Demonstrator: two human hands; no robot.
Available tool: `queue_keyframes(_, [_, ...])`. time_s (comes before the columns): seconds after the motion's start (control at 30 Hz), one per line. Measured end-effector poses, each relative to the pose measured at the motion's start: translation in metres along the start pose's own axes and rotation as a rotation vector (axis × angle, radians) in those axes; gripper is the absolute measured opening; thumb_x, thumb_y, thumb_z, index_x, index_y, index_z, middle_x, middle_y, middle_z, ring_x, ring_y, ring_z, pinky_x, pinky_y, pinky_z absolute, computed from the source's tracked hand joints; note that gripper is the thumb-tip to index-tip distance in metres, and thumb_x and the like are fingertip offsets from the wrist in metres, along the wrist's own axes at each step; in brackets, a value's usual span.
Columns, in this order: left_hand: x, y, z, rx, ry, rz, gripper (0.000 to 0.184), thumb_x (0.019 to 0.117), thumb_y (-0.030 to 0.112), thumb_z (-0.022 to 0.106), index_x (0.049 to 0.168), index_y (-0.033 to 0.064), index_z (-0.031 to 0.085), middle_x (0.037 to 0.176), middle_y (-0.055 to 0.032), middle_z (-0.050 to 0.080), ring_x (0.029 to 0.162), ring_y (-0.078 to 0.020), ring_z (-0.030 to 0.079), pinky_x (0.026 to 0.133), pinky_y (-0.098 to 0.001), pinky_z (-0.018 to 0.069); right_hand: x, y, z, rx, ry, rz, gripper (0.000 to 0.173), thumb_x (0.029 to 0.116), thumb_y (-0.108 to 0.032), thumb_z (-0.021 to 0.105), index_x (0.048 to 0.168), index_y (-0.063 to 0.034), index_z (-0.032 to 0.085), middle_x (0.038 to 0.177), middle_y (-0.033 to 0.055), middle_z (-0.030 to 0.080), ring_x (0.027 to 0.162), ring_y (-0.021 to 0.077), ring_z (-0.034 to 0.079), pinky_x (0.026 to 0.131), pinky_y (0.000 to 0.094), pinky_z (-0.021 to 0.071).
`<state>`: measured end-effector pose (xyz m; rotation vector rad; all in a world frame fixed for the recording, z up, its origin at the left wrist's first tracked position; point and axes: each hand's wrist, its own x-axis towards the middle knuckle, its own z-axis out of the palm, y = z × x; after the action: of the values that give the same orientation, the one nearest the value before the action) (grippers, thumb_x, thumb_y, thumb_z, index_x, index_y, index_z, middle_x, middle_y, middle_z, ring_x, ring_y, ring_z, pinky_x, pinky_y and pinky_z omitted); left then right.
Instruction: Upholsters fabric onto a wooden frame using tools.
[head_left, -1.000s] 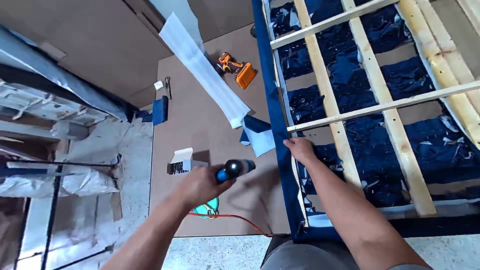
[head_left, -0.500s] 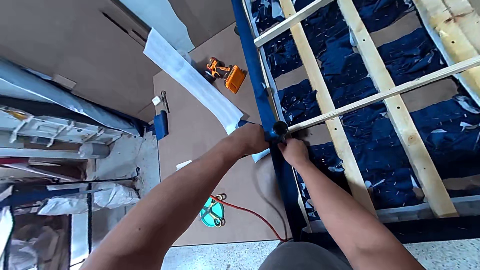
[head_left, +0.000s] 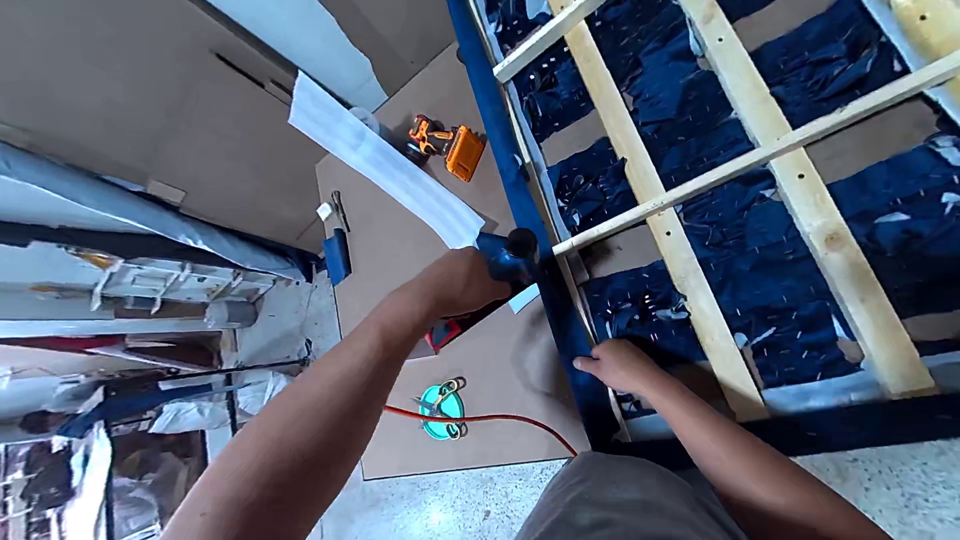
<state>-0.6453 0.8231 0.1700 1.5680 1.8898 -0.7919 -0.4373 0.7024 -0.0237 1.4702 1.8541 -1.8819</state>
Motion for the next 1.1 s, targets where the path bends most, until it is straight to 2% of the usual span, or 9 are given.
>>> queue_keyframes(0.2, [-0.01,0.008,0.017,0.092,0.024,0.103,0.04,0.0961,0.045,0.068,0.093,0.0053,0.07,0.082,-0.0152,0.068,0.077,-0.0331,0.067,0.071,-0.0598,0.0537,-0.015,0.016,0.046,0.029,0.335,0.057,0.049,0.1065,-0.05,0.047,0.088,-0.0118,0.071,0.087,0.0106,0.07,0.092,0.0301,0.069,0.08,0.0562,0.0537])
queue_keyframes(0.33, [0.014,0.042,0.027,0.251,-0.017,0.127,0.04,0.0953,0.045,0.067,0.09,0.0055,0.068,0.079,-0.0156,0.067,0.068,-0.0314,0.067,0.064,-0.0555,0.0551,-0.015,0.013,0.052,-0.041,0.415,0.063,0.048,0.1059,-0.048,0.047,0.086,-0.012,0.072,0.086,0.0103,0.072,0.091,0.0305,0.07,0.077,0.055,0.0548])
queue_keyframes(0.47, [0.019,0.075,0.038,0.413,-0.068,0.081,0.037,0.0945,0.037,0.066,0.08,0.0031,0.064,0.076,-0.0167,0.064,0.063,-0.0307,0.064,0.059,-0.0525,0.0536,-0.012,0.011,0.051,-0.049,0.411,0.074,0.047,0.1054,-0.044,0.048,0.084,-0.0091,0.071,0.087,0.0133,0.071,0.091,0.033,0.071,0.075,0.0569,0.0552])
queue_keyframes(0.6, [-0.002,0.086,0.058,0.471,-0.177,0.119,0.041,0.095,0.041,0.066,0.078,0.003,0.066,0.073,-0.0159,0.064,0.061,-0.0296,0.064,0.057,-0.051,0.0547,-0.007,0.015,0.048,-0.017,0.416,0.06,0.047,0.1048,-0.044,0.05,0.083,-0.0092,0.071,0.087,0.0127,0.072,0.092,0.0325,0.071,0.075,0.0569,0.0553])
queue_keyframes(0.7, [-0.014,0.086,0.08,0.521,-0.209,0.149,0.041,0.0949,0.04,0.065,0.076,0.0039,0.064,0.08,-0.017,0.064,0.076,-0.0345,0.065,0.065,-0.0573,0.0526,-0.007,0.015,0.05,0.015,0.405,0.056,0.045,0.1035,-0.043,0.052,0.082,-0.0081,0.071,0.088,0.0138,0.071,0.092,0.0334,0.07,0.076,0.0575,0.0554])
queue_keyframes(0.77, [-0.018,0.083,0.085,0.491,-0.223,0.148,0.04,0.0937,0.042,0.066,0.077,0.0059,0.064,0.077,-0.0148,0.064,0.071,-0.0317,0.065,0.062,-0.0548,0.0531,-0.008,0.018,0.047,0.034,0.403,0.044,0.047,0.1038,-0.044,0.052,0.082,-0.0075,0.07,0.087,0.0143,0.071,0.092,0.0338,0.07,0.077,0.0581,0.0552])
queue_keyframes(0.83, [-0.025,0.08,0.089,0.451,-0.272,0.151,0.04,0.0939,0.044,0.066,0.08,0.0067,0.065,0.072,-0.0128,0.064,0.062,-0.0276,0.064,0.057,-0.0498,0.0543,-0.007,0.022,0.045,0.059,0.409,0.017,0.042,0.1034,-0.041,0.054,0.085,-0.0066,0.071,0.091,0.0152,0.071,0.095,0.0347,0.07,0.08,0.059,0.0552])
queue_keyframes(0.97, [-0.035,0.071,0.105,0.461,-0.285,0.197,0.035,0.0939,0.037,0.065,0.076,0.0075,0.064,0.075,-0.0114,0.062,0.072,-0.0294,0.063,0.063,-0.0529,0.0511,-0.007,0.024,0.053,0.065,0.453,-0.051,0.03,0.1009,-0.031,0.058,0.096,-0.006,0.075,0.102,0.0153,0.074,0.104,0.034,0.07,0.089,0.0576,0.0551])
queue_keyframes(1.1, [-0.048,0.049,0.1,0.271,-0.233,0.222,0.04,0.0957,0.046,0.067,0.083,0.0082,0.067,0.076,-0.0104,0.064,0.072,-0.0274,0.064,0.066,-0.0527,0.0526,-0.041,0.034,0.051,0.06,0.283,-0.064,0.049,0.1061,-0.046,0.051,0.086,-0.0046,0.068,0.086,0.0157,0.067,0.088,0.0339,0.068,0.078,0.0578,0.0538])
